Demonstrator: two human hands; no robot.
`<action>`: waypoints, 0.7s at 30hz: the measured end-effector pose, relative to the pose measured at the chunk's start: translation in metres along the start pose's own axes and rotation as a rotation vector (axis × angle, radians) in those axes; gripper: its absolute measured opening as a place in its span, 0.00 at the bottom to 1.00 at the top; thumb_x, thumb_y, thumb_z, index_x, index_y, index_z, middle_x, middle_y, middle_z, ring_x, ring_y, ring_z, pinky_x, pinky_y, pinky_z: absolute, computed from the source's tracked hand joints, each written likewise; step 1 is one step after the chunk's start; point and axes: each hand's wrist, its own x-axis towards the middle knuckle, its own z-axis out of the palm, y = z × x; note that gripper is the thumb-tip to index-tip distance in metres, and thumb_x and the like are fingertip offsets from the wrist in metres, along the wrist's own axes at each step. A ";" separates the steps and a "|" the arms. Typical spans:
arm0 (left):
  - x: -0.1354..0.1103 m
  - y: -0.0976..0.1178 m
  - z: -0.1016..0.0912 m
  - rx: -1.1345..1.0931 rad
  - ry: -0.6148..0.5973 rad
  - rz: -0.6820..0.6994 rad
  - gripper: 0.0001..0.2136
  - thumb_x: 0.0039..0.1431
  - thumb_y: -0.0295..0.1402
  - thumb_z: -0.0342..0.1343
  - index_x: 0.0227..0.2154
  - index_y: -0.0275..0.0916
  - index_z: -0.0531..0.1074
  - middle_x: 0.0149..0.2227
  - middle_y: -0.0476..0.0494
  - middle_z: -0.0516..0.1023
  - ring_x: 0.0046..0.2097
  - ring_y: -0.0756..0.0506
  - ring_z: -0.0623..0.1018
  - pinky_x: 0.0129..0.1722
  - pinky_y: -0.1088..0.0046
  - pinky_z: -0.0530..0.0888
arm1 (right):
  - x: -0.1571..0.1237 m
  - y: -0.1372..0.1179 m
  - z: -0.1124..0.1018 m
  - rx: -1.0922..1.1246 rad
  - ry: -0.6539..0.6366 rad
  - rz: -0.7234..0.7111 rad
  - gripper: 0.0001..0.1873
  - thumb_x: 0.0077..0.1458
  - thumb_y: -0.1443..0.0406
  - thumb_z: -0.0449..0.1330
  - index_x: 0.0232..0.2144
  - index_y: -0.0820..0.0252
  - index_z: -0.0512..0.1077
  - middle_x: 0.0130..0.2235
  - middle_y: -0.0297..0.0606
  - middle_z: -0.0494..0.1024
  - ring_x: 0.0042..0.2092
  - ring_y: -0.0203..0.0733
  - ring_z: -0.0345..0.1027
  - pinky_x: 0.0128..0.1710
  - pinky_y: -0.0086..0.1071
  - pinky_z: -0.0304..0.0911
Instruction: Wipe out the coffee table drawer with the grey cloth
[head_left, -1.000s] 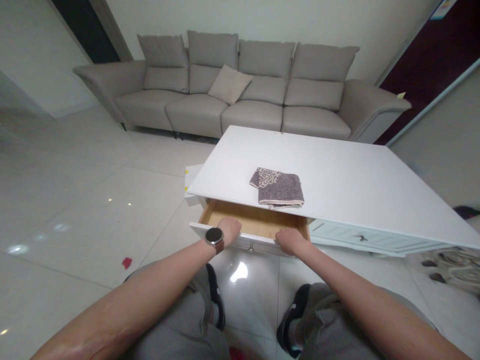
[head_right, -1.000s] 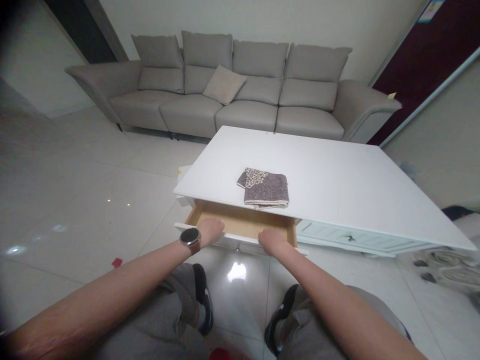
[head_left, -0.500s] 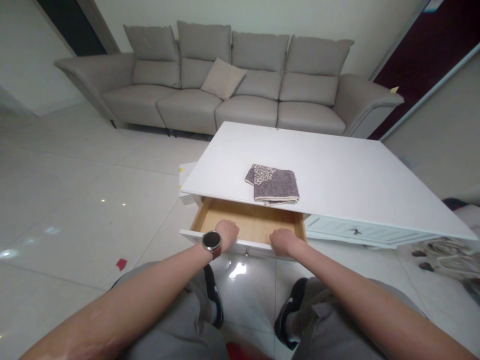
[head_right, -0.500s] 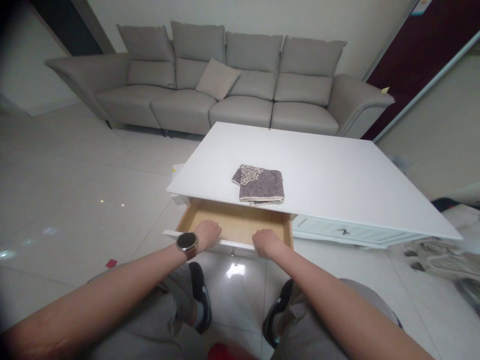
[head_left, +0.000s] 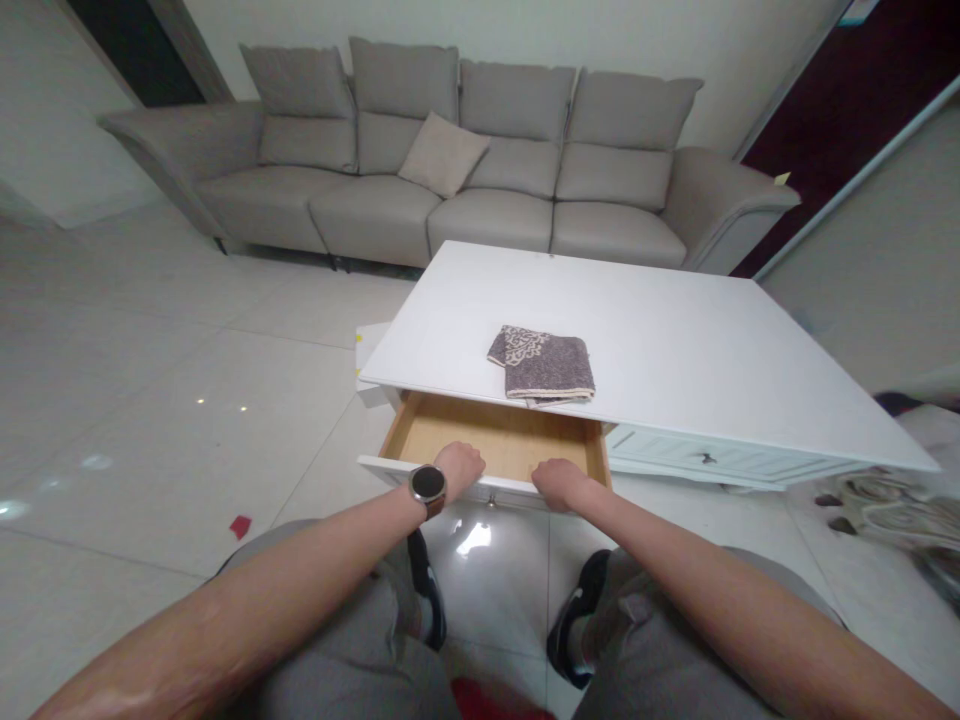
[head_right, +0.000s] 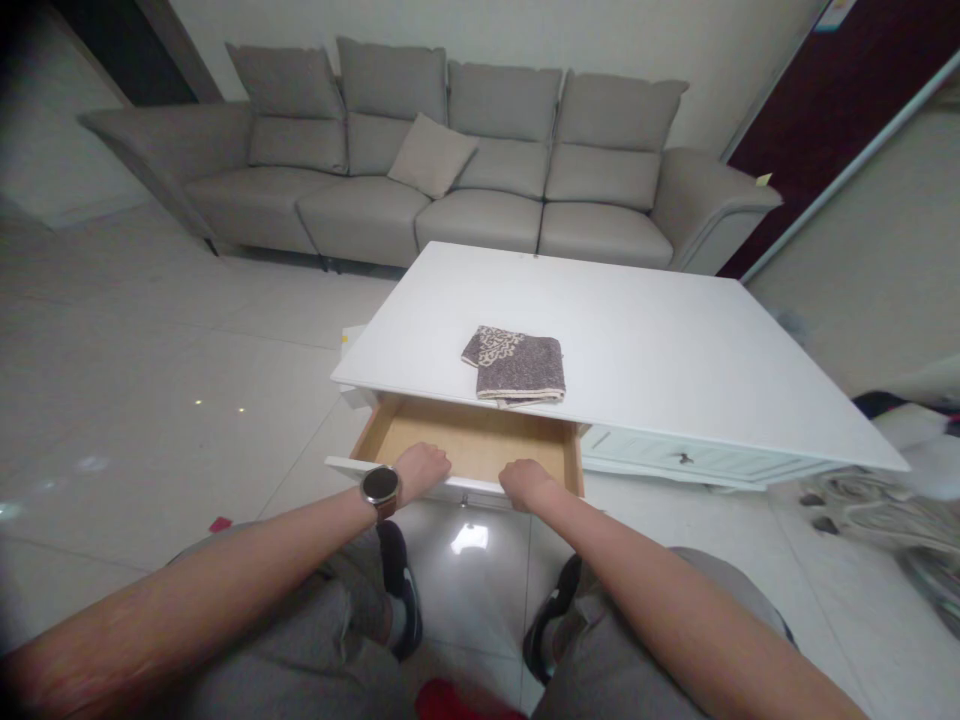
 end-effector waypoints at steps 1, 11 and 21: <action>0.000 0.000 0.000 0.022 -0.002 -0.020 0.11 0.65 0.30 0.55 0.38 0.32 0.82 0.37 0.27 0.82 0.44 0.39 0.81 0.42 0.65 0.74 | 0.000 0.001 0.000 0.001 0.004 -0.008 0.17 0.55 0.73 0.59 0.47 0.73 0.79 0.49 0.62 0.79 0.51 0.57 0.76 0.48 0.41 0.71; -0.004 0.012 -0.004 0.060 -0.090 -0.009 0.11 0.63 0.23 0.53 0.38 0.32 0.82 0.39 0.28 0.83 0.44 0.39 0.82 0.41 0.66 0.76 | -0.005 -0.009 0.004 0.018 -0.058 -0.090 0.20 0.50 0.72 0.63 0.47 0.73 0.79 0.48 0.59 0.80 0.49 0.58 0.77 0.45 0.40 0.72; -0.003 0.015 -0.014 0.009 -0.176 -0.005 0.10 0.54 0.26 0.62 0.39 0.32 0.81 0.42 0.27 0.83 0.47 0.35 0.82 0.46 0.62 0.78 | -0.001 -0.016 0.001 -0.015 -0.173 -0.002 0.25 0.45 0.67 0.67 0.48 0.71 0.79 0.48 0.60 0.80 0.48 0.60 0.77 0.43 0.43 0.73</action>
